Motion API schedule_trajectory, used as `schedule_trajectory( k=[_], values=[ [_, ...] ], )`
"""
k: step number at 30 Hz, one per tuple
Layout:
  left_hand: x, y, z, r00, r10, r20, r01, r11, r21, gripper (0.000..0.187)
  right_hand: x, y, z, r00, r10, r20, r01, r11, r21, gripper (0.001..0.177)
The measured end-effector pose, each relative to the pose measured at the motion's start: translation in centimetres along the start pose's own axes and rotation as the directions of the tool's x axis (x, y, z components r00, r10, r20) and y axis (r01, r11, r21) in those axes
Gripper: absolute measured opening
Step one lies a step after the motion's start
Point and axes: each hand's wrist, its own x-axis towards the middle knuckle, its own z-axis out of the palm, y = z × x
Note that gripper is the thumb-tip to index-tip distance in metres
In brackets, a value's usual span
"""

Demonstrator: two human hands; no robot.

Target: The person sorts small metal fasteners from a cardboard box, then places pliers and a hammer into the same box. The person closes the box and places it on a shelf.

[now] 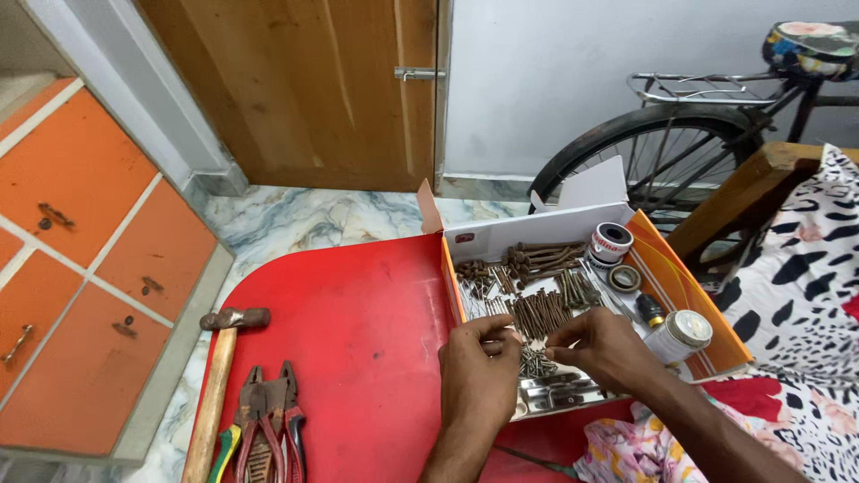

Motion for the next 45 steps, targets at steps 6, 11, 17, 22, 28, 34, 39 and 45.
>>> schedule_trajectory(
  k=[6, 11, 17, 22, 28, 34, 39, 45],
  values=[
    [-0.6, 0.0, 0.2, 0.984, -0.181, 0.000, 0.181, 0.983, -0.028, 0.032, 2.8, 2.0, 0.4, 0.974, -0.191, 0.122, 0.185, 0.981, 0.057, 0.022],
    [-0.5, -1.4, -2.3, 0.989, -0.102, -0.108, 0.091, 0.991, -0.099, 0.031, 1.9, -0.8, 0.8, 0.966, -0.247, 0.081, 0.217, 0.937, 0.275, 0.027],
    [-1.8, -2.6, -8.2, 0.978, -0.131, -0.161, 0.092, 0.970, -0.226, 0.023, -1.9, -8.8, 3.0, 0.954, -0.290, 0.081, 0.209, 0.832, 0.514, 0.030],
    [-4.3, -3.1, -14.7, 0.946, -0.263, -0.189, 0.231, 0.957, -0.175, 0.034, -5.1, -15.2, 6.9, 0.963, -0.239, 0.124, 0.160, 0.879, 0.448, 0.036],
    [-6.4, -6.6, -21.8, 0.869, -0.081, -0.488, 0.198, 0.961, 0.194, 0.040, -6.7, -19.6, 13.4, 0.912, -0.352, 0.211, 0.254, 0.889, 0.382, 0.052],
    [-7.0, -12.8, -25.6, 0.861, -0.028, -0.507, 0.258, 0.884, 0.389, 0.039, -7.6, -22.0, 20.2, 0.833, -0.403, 0.379, 0.197, 0.857, 0.477, 0.027],
    [-5.9, -17.4, -26.0, 0.908, 0.028, -0.418, 0.195, 0.856, 0.479, 0.023, -8.2, -23.4, 24.0, 0.864, -0.393, 0.316, 0.433, 0.899, -0.066, 0.027],
    [-5.9, -17.3, -26.2, 0.915, 0.135, -0.380, 0.065, 0.880, 0.470, 0.028, -8.5, -22.2, 22.6, 0.869, -0.266, 0.418, 0.056, 0.891, 0.451, 0.030]
  ],
)
